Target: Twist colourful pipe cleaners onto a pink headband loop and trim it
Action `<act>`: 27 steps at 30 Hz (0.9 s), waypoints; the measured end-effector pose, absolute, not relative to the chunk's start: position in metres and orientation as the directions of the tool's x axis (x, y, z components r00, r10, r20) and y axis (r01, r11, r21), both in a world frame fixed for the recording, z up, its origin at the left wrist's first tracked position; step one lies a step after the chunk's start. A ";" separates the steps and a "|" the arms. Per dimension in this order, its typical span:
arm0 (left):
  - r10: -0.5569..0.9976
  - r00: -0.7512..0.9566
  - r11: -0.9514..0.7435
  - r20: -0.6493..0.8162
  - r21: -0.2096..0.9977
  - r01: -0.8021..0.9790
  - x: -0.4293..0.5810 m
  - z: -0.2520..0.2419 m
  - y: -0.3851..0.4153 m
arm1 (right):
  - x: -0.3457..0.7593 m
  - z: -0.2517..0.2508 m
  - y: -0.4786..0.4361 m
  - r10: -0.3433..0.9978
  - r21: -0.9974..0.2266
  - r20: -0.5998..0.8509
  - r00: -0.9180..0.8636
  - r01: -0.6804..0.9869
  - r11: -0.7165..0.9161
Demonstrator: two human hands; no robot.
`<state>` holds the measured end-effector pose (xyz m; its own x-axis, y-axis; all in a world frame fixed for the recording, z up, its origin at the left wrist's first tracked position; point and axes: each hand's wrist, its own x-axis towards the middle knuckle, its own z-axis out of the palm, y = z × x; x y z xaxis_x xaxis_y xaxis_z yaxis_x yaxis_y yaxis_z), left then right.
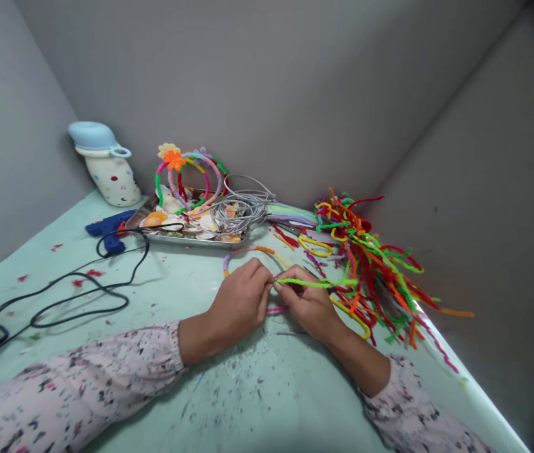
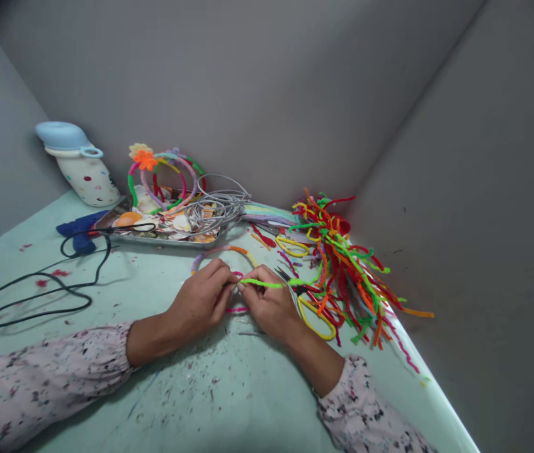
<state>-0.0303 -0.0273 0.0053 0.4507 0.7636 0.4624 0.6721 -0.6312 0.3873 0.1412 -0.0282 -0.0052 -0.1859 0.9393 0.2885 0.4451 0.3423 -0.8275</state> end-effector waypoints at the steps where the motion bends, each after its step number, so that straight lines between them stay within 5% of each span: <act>1: 0.763 0.451 -0.632 0.463 0.387 0.671 -0.030 0.005 -0.027 | 0.141 -0.005 -0.028 0.935 -0.817 0.301 -0.187 0.455 0.354; 27: 0.741 0.487 -0.657 0.462 0.346 0.670 -0.029 0.005 -0.028 | 0.138 0.000 -0.024 0.987 -0.957 0.079 -0.142 0.266 0.115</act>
